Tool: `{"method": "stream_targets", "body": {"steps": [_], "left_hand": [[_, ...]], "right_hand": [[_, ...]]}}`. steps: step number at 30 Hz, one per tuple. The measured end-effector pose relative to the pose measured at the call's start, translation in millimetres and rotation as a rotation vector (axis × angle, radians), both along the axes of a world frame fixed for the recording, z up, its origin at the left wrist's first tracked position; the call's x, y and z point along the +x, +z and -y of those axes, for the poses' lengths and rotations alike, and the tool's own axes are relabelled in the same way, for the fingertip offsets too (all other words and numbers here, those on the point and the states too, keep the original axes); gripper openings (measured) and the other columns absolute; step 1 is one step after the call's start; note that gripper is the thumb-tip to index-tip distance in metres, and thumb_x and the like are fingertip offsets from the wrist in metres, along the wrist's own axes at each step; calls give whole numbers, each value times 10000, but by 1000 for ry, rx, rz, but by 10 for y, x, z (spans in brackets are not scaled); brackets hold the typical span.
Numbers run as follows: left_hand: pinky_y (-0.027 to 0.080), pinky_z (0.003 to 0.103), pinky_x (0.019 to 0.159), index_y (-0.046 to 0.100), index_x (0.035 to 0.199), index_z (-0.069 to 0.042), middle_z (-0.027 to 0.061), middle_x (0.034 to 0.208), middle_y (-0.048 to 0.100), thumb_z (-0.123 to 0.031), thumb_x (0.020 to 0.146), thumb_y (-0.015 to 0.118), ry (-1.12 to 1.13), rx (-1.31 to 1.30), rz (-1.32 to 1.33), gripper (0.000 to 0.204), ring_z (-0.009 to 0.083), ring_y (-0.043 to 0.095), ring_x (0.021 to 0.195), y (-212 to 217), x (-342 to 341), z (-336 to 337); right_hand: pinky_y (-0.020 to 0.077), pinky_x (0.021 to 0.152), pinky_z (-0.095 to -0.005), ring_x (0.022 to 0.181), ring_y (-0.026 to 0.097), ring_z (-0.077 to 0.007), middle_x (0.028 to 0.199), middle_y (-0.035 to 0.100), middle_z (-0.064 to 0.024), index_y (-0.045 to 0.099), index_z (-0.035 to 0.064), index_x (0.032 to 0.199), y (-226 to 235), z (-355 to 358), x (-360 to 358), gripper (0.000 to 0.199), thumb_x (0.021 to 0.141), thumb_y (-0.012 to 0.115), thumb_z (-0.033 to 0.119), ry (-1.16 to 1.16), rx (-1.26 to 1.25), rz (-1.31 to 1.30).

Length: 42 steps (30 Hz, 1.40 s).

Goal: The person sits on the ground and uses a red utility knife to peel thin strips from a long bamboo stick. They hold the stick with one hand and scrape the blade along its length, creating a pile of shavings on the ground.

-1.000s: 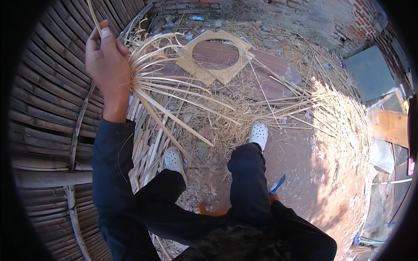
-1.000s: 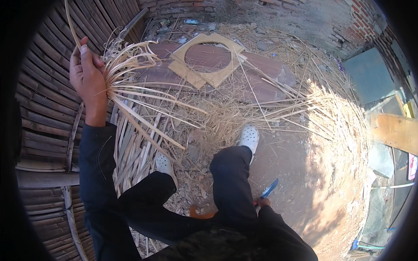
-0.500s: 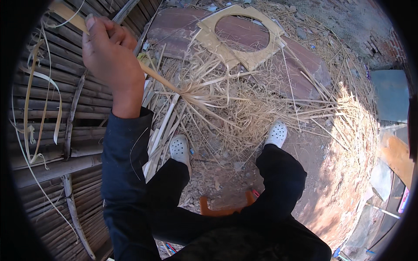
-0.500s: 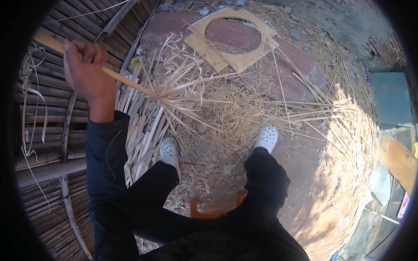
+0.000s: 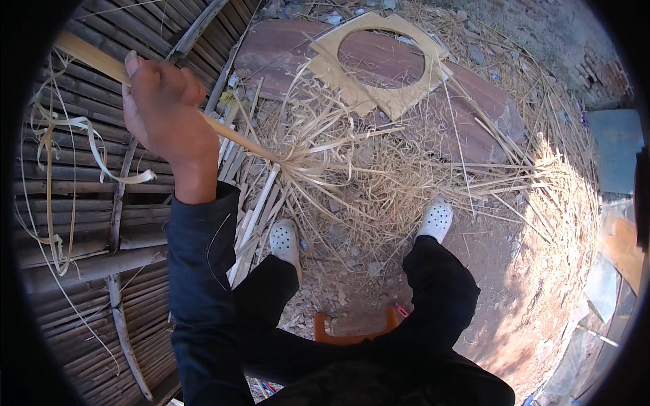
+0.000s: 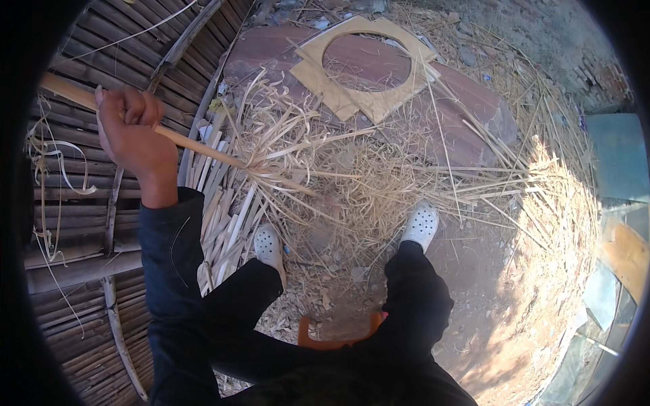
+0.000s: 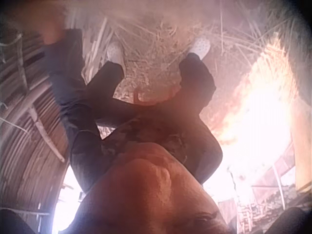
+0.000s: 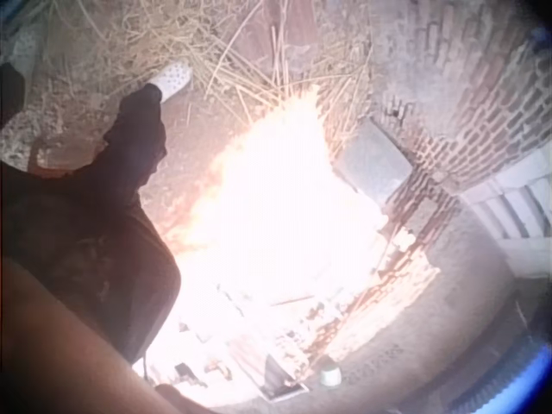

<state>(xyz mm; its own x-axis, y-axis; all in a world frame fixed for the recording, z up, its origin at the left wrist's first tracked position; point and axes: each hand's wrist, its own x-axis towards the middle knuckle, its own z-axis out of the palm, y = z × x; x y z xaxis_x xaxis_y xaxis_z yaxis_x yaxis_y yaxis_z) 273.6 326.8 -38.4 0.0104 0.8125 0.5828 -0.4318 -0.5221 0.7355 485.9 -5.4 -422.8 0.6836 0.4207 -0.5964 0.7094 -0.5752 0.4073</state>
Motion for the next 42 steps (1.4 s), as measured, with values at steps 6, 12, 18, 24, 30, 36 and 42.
{"method": "stream_targets", "body": {"steps": [6,12,18,24,30,36,42], "left_hand": [[219,251,474,304,668,-123,-24,560,226,-263,983,416,-6,-31,-50,363,77,207,469,68,58,163],[206,260,455,261,631,-128,-27,534,218,-286,989,419,-13,1,-21,423,83,235,457,35,14,227],[176,246,418,302,652,-122,-34,516,253,-339,991,478,-47,-31,62,439,55,234,441,41,-176,449],[155,245,429,241,597,-129,-39,496,226,-350,1000,449,-65,-95,67,505,57,195,444,26,-667,828],[158,248,450,246,619,-136,-28,523,194,-367,984,443,-66,-114,62,474,74,168,467,32,-666,947],[154,230,439,293,615,-131,-41,555,253,-451,957,496,-188,-163,109,510,54,218,471,63,-671,667],[151,253,442,252,600,-141,-42,529,205,-481,968,454,-135,-213,130,540,71,185,452,44,-579,466]], "right_hand": [[-15,1162,-414,1409,105,-150,1529,168,35,257,157,1455,489,-203,-11,496,975,161,241,-361,72,-179],[152,978,-406,1141,272,-172,1243,324,-7,381,95,1227,388,814,-421,340,948,297,271,-619,338,-257],[319,795,-399,873,440,-194,957,481,-49,505,33,999,573,2050,-1005,287,921,433,301,-1007,766,-231],[486,612,-391,605,607,-217,672,638,-91,629,-28,772,1428,2048,-877,384,894,570,331,-1108,1483,-184],[327,413,-206,452,413,-32,564,449,35,514,67,814,3351,805,-886,272,980,518,282,-600,1779,-336],[391,526,-290,576,507,-103,644,512,-15,545,-17,895,3574,-337,-1359,268,936,579,245,-236,1264,-998],[429,555,-403,591,579,-310,634,540,-128,505,-9,955,3123,-925,-1897,226,954,533,216,230,1212,-788]]}}
